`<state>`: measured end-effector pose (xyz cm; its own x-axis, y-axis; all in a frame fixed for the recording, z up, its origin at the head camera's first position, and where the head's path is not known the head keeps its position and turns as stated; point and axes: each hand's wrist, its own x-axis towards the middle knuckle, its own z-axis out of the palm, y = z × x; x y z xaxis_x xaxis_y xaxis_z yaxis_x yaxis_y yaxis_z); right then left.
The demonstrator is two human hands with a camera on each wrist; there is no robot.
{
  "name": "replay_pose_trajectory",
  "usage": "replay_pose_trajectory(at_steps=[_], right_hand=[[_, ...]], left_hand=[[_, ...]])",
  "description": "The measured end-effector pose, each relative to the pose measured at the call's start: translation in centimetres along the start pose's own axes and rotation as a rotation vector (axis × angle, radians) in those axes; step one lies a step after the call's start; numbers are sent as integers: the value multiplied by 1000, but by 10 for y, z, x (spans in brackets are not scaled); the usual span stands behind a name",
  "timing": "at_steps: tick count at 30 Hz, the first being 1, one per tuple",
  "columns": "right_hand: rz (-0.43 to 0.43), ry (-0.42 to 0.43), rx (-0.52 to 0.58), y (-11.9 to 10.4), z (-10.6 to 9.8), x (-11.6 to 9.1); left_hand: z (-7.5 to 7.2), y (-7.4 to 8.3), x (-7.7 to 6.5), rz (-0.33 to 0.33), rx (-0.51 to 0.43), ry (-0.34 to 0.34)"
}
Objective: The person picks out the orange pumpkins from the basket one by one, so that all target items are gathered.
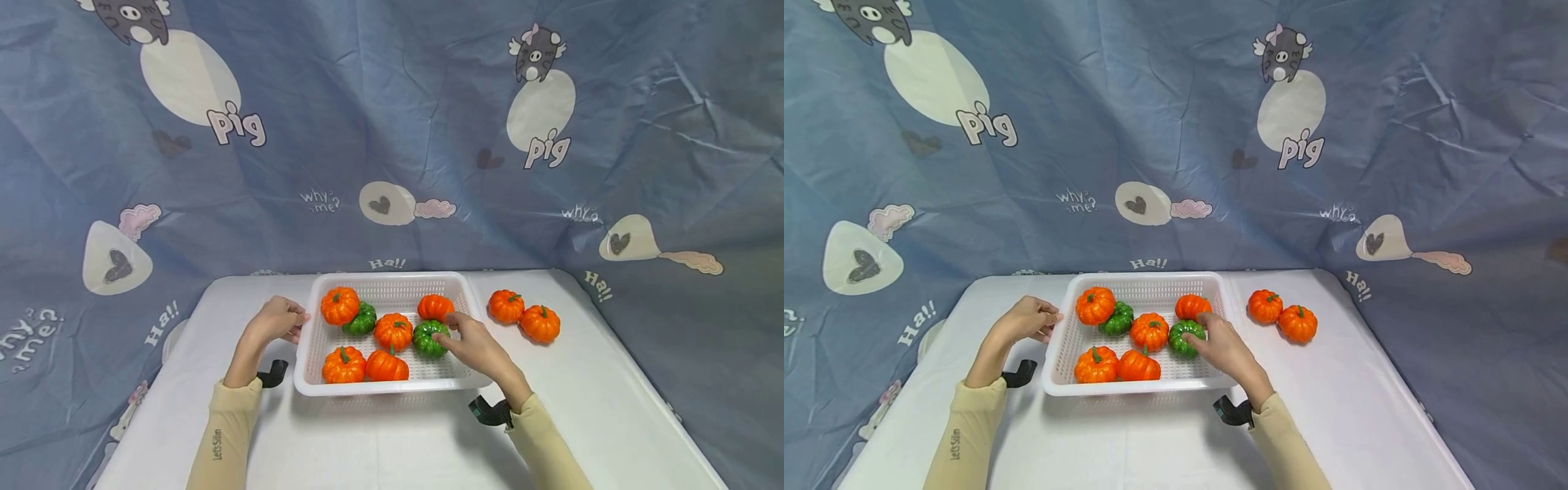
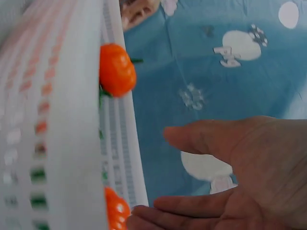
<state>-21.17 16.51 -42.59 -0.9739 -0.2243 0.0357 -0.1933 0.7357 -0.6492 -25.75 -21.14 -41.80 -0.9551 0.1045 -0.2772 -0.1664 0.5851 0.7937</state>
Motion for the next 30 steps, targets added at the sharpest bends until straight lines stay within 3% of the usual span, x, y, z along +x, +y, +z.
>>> replay_pose_trajectory(at_steps=[9,17,30], right_hand=[[-34,-188,-55,-18,24,2],[-71,-299,-71,-37,36,7],[-9,-375,-183,-49,55,11]], left_hand=[[0,1,0,-6,10,2],[0,1,0,-14,1,2],[0,-1,1,-10,11,6]])
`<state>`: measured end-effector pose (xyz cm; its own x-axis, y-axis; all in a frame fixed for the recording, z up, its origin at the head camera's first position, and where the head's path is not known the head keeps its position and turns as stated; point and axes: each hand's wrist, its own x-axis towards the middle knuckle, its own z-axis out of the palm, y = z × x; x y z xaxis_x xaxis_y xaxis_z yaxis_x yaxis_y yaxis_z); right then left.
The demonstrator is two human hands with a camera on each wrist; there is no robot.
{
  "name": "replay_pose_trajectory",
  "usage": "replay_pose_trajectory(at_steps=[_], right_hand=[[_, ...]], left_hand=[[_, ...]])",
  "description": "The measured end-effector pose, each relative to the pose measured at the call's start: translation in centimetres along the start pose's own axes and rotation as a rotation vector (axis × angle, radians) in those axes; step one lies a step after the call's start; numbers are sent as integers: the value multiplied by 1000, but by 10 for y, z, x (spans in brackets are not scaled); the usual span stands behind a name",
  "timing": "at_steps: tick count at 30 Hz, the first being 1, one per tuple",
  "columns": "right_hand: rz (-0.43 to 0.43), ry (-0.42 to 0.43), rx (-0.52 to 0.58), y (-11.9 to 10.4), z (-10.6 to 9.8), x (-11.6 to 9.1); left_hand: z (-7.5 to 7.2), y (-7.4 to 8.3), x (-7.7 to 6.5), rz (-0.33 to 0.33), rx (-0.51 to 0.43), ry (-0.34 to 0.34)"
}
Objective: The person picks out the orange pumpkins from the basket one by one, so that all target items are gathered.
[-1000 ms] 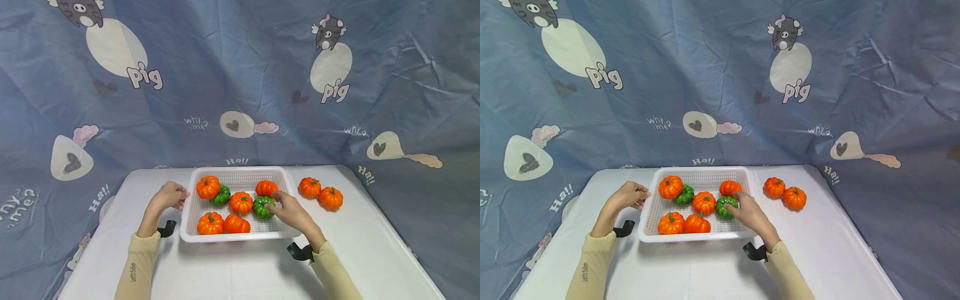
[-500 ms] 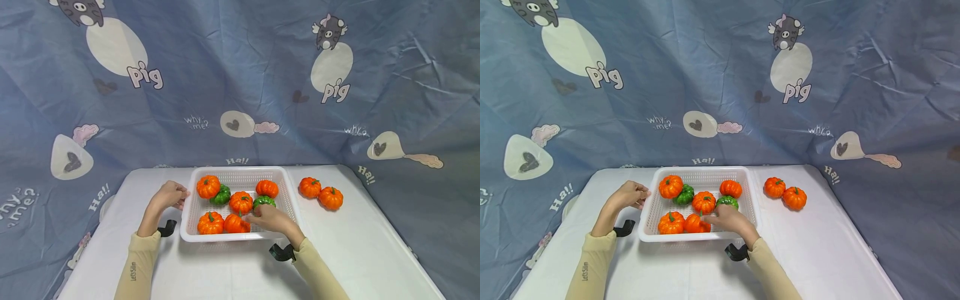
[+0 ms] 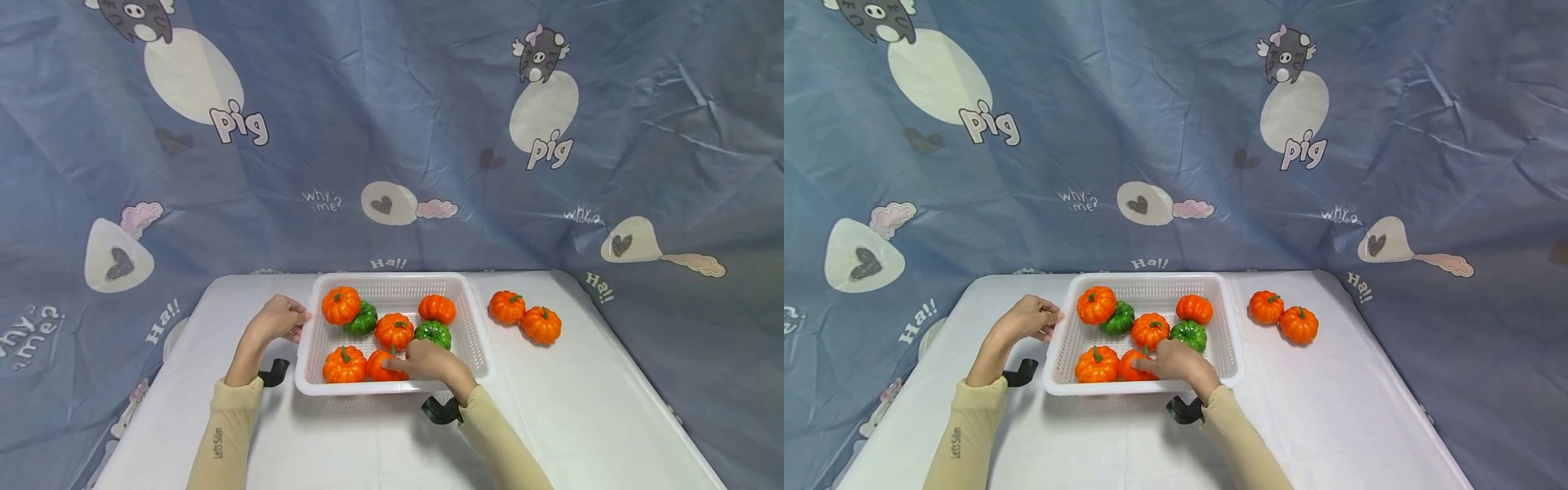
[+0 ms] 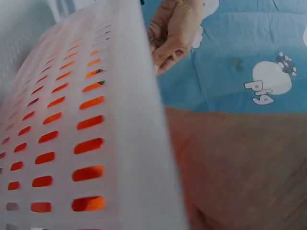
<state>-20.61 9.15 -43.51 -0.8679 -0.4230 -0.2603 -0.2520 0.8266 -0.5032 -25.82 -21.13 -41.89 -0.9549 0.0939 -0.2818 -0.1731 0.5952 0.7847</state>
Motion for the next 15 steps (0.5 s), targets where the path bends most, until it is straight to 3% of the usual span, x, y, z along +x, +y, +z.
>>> replay_pose_trajectory(at_steps=[5,15], right_hand=[[28,-42,9,2,6,4],[41,12,111,11,8,13]], left_hand=[[0,-1,1,-12,0,3],[0,-1,2,-17,4,6]])
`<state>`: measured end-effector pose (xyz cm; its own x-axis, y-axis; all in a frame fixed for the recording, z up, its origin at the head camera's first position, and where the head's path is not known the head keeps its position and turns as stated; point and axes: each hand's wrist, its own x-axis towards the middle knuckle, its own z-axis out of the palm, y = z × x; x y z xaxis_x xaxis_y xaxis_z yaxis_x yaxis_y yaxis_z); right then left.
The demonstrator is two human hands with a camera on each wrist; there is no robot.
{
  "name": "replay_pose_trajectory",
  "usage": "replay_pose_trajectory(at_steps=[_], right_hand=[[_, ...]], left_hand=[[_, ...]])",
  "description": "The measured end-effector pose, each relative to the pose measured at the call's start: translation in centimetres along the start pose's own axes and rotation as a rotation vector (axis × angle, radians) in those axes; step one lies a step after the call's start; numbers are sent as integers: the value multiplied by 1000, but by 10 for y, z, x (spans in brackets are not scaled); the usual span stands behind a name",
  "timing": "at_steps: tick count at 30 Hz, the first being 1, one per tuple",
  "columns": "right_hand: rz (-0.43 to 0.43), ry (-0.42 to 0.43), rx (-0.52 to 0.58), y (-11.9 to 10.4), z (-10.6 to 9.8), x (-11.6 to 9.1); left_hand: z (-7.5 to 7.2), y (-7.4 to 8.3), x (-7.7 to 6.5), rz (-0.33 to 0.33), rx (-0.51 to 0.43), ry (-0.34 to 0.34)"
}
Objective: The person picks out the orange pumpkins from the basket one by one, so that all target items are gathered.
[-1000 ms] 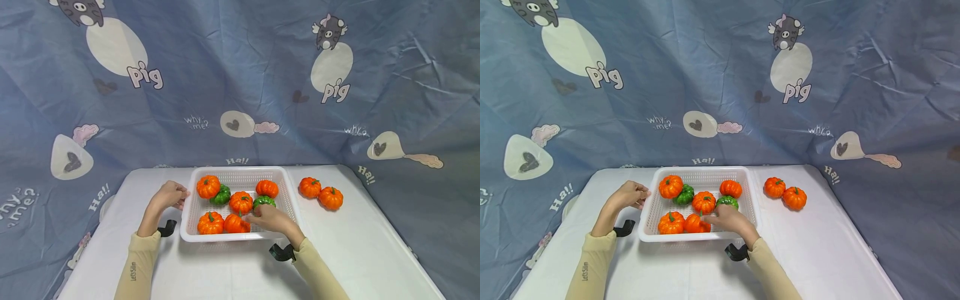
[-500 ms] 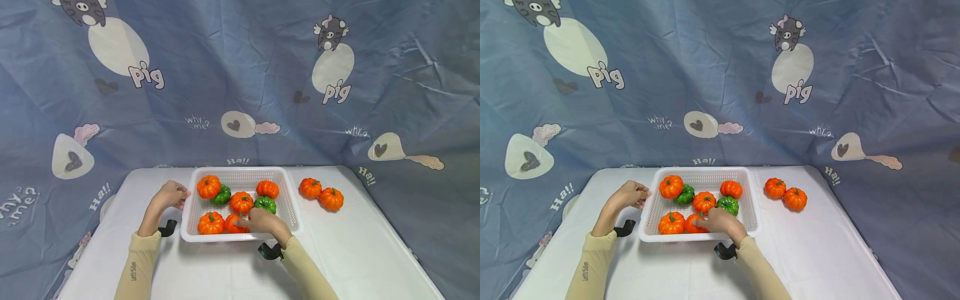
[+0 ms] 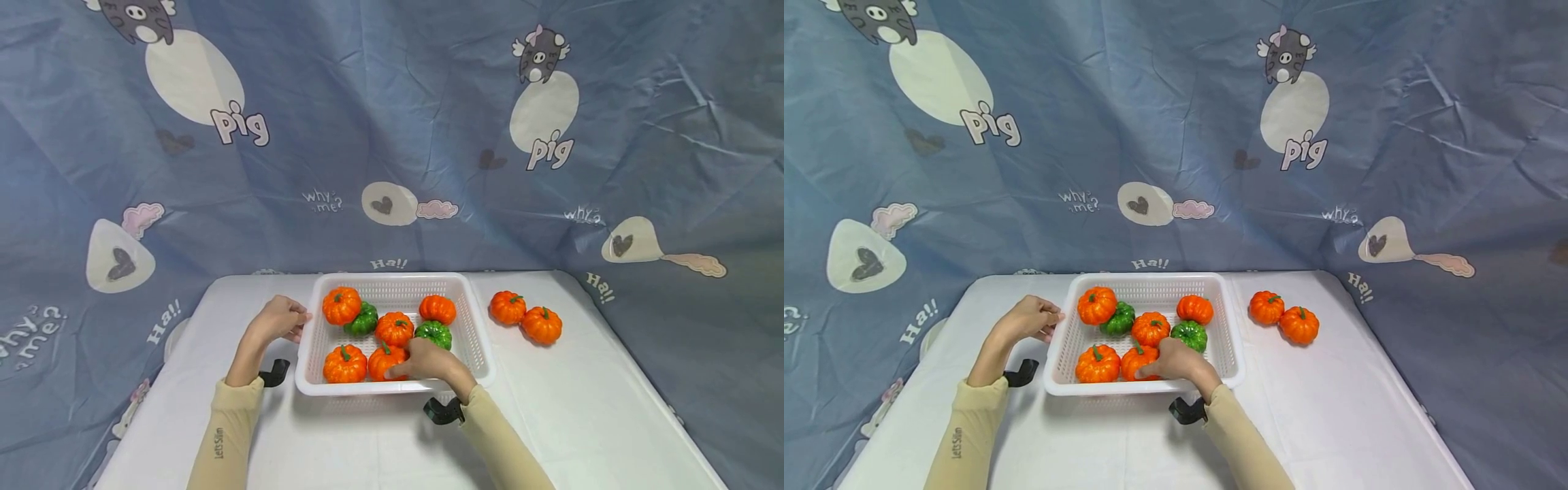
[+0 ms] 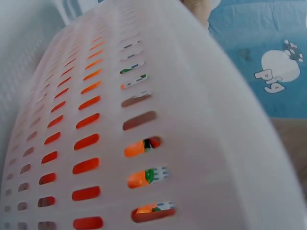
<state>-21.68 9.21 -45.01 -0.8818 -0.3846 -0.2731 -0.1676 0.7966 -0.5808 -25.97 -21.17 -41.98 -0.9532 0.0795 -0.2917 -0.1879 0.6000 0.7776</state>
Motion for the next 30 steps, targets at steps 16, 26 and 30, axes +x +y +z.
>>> replay_pose_trajectory(at_steps=[16,26,30], right_hand=[[-50,44,27,3,-8,-2],[-73,153,58,3,-17,-19],[-77,207,105,6,-21,-30]], left_hand=[[0,1,-2,11,-5,-4],[1,-2,2,1,-18,-1],[0,-1,1,0,-14,-3]])
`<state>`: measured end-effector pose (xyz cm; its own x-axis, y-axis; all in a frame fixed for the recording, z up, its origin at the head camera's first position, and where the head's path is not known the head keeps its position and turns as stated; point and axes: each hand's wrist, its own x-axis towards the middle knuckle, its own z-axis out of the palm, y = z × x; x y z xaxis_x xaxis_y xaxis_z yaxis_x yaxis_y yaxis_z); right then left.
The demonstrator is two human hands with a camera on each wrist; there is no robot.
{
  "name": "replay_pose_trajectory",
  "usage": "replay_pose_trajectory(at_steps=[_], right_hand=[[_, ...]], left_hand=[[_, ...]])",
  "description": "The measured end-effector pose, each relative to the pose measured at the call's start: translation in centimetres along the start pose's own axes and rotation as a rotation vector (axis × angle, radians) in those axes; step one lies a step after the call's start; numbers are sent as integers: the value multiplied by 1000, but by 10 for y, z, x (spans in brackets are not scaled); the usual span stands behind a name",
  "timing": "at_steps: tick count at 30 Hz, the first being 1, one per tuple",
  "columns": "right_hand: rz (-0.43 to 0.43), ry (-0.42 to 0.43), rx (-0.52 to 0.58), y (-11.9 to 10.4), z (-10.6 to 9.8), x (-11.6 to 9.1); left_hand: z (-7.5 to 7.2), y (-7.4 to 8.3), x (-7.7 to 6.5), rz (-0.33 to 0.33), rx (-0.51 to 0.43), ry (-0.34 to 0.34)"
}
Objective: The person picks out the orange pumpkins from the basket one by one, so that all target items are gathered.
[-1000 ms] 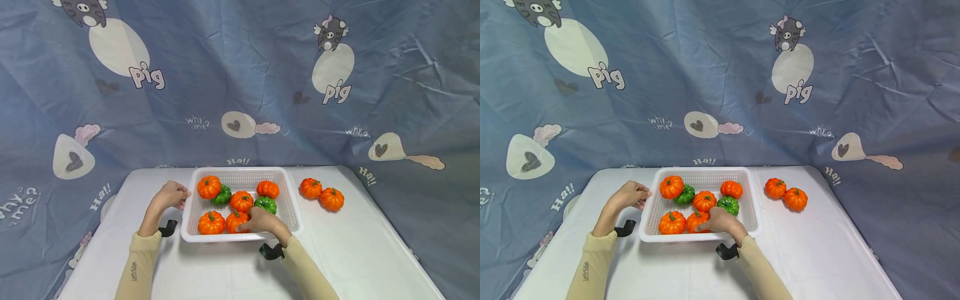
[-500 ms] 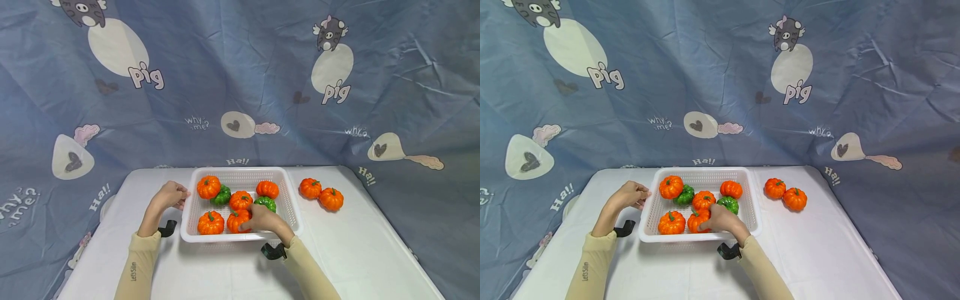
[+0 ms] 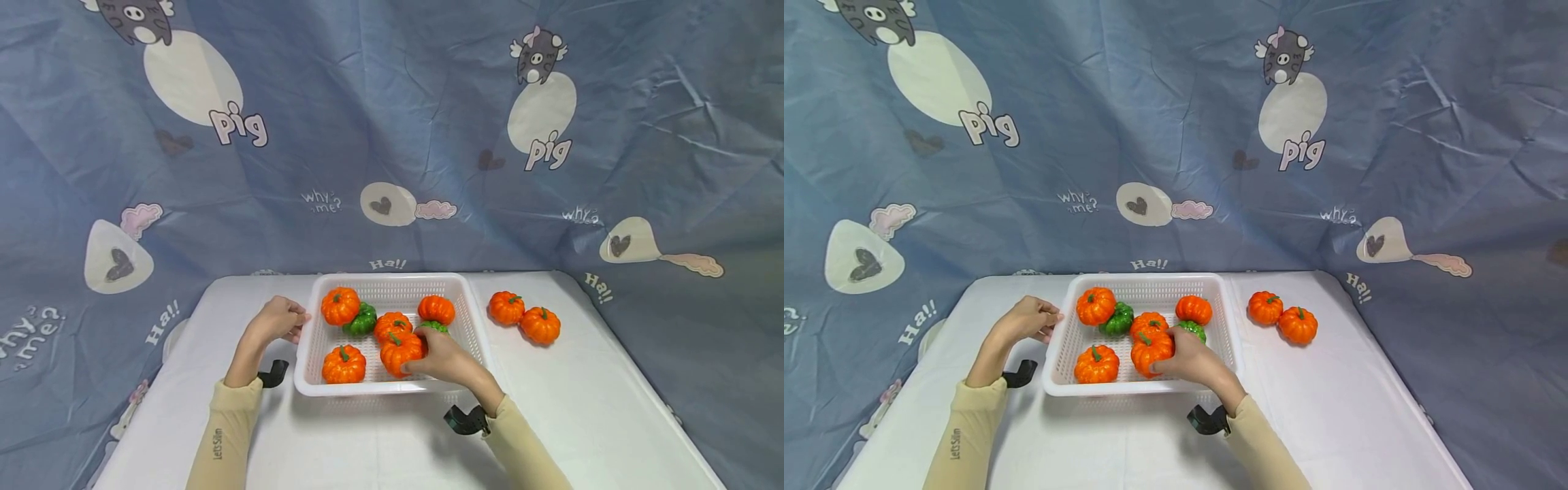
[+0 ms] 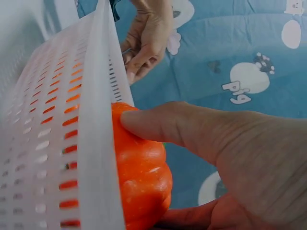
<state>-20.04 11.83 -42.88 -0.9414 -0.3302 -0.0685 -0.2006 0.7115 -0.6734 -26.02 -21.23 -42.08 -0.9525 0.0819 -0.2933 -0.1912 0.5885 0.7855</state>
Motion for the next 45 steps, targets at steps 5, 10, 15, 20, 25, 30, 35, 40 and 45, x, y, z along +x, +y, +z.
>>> replay_pose_trajectory(at_steps=[5,10,15,20,25,30,35,40,45], right_hand=[[11,52,36,1,-17,-14],[43,94,111,5,-43,-25],[85,127,148,17,-73,-34],[124,170,169,39,-96,-37],[178,213,189,64,-112,-36],[267,207,205,88,-121,-33],[338,194,181,108,-121,-26],[378,195,146,127,-115,-19],[395,172,149,141,-109,-15]], left_hand=[[-1,4,-5,2,8,-3],[0,3,-4,2,8,-2],[-1,3,-3,0,13,3],[0,4,-4,3,18,2],[0,3,-4,13,16,0],[0,2,-3,13,10,-2],[0,3,-1,9,8,3],[0,2,-1,10,16,0],[0,2,-2,9,21,-5]])
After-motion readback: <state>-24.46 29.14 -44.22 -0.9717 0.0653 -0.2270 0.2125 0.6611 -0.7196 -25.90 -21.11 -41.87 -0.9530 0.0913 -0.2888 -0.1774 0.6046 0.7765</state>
